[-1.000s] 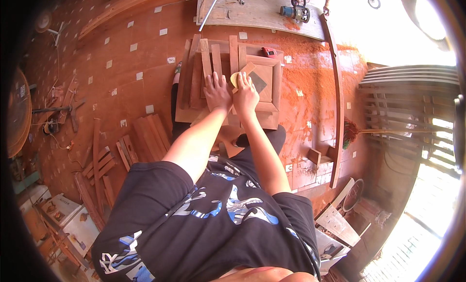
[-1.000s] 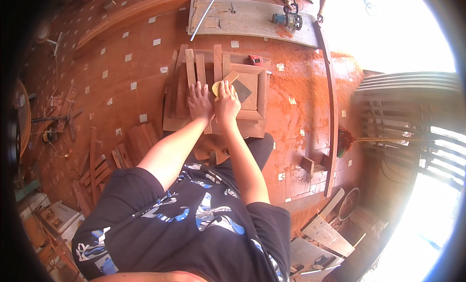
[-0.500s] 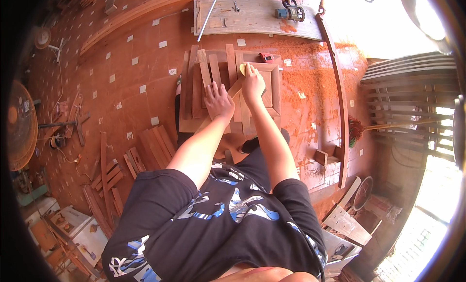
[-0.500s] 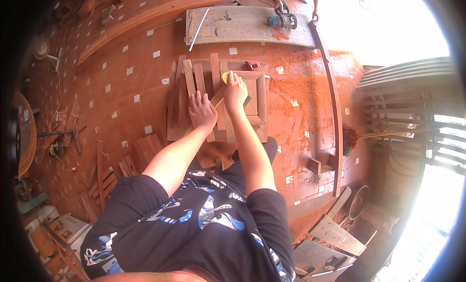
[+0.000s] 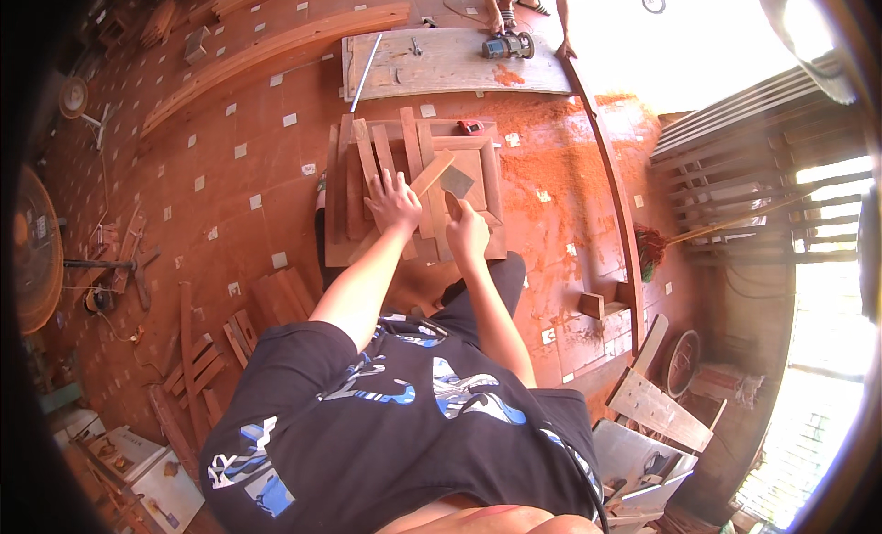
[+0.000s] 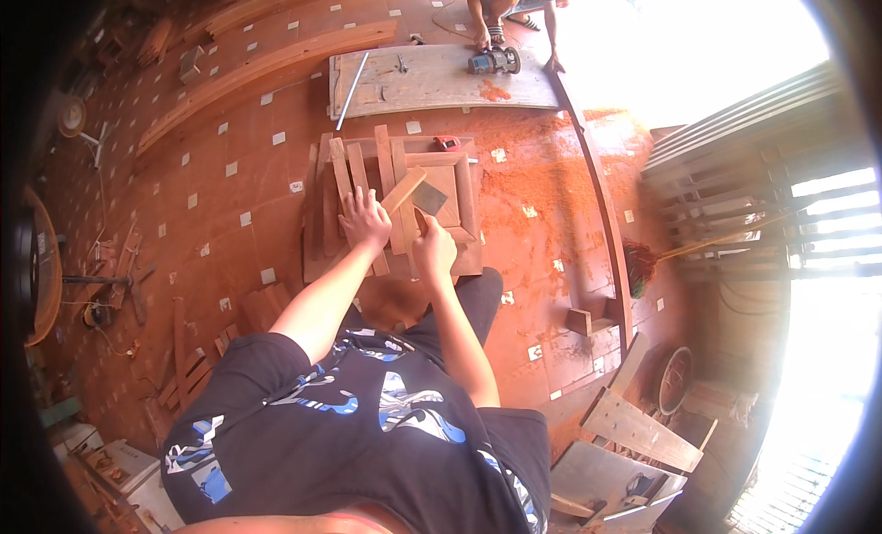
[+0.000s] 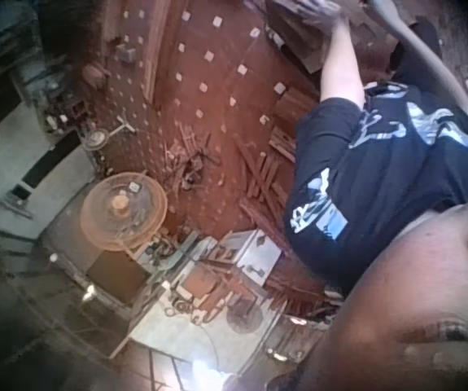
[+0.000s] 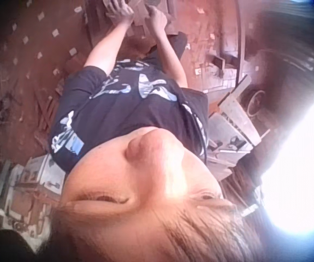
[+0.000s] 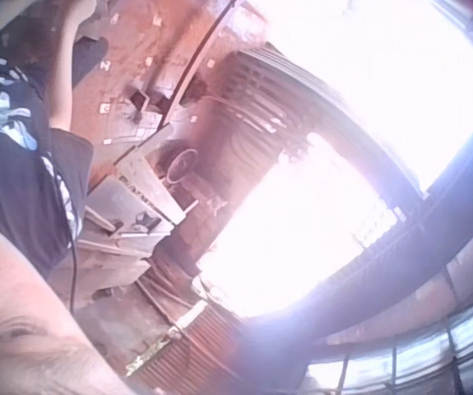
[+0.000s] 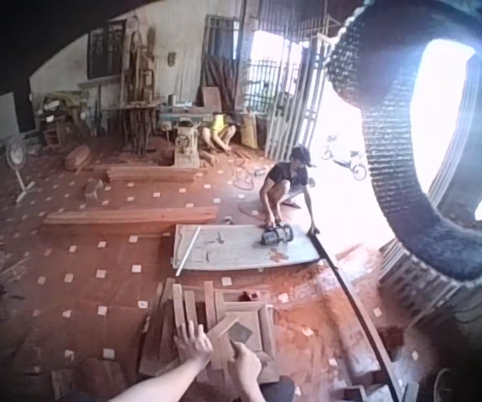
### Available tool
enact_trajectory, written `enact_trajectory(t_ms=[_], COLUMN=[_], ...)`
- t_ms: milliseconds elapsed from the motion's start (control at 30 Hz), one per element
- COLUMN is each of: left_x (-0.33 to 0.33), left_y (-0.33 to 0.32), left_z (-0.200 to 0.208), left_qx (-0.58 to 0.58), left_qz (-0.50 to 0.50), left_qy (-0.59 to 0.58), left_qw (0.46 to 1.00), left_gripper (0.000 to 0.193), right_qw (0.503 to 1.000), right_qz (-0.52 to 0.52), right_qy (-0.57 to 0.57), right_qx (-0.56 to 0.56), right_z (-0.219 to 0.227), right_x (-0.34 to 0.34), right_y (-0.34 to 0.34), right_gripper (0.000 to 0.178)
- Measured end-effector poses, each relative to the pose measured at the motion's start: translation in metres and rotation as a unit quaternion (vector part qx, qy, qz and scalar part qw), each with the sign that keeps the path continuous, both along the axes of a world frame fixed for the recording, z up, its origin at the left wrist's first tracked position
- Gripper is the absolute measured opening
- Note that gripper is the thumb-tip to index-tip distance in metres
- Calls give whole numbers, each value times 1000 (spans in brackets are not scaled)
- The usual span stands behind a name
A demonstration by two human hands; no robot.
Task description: The person sits on the floor and sands several small wooden pieces using a sanding block. They handle the pieces one at a time, rubbing the sanding block over the surfaces and edges, then placing them back into a pile.
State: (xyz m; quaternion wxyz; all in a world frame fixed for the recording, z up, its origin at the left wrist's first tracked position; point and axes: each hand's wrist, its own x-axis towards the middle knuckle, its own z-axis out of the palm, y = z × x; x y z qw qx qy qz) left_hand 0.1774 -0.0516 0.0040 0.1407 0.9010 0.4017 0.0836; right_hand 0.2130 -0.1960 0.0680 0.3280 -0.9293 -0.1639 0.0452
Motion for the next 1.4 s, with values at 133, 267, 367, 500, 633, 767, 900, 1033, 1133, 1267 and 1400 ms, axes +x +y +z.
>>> enact_trajectory(t_ms=[133,267,367,500,633,767,900,1033,1133,1267,1400], left_x=[-12,-61,-91,-102,-89,-87,-89,-94,-101,-103,-88], left_y=[20,20,45,43,-1,-12,-37,-39,-39,-39,-36], left_z=[2,71,59,0,-15,-41,-20,-21,-17,-8,-15], left_qx=[-86,-186,-299,-443,-536,-529,-441,-400,-362,-369,-338], left_qz=[46,58,31,40,103,157,174,168,168,178,175], left_qy=[-80,107,154,82,-44,-85,-101,-128,-128,-108,-103], left_qw=[992,975,941,892,837,830,874,892,908,906,919], left_gripper=[62,90,96,106,95,82,81,81,81,84,89], right_qw=[995,984,979,977,986,985,990,994,996,997,987], right_qz=[-62,-87,-83,-45,-34,-4,-4,6,25,74,147], right_qy=[68,83,85,138,122,92,98,86,50,-12,-68], right_qx=[25,132,165,157,105,143,99,72,66,34,23], right_z=[14,18,31,41,48,43,47,39,25,1,-14], right_x=[-15,-13,-7,-5,-8,-10,-17,-19,-19,-7,5], right_y=[-31,-61,-65,-51,-44,-43,-42,-37,-33,-20,3], right_gripper=[27,28,29,32,32,32,31,31,36,49,52])
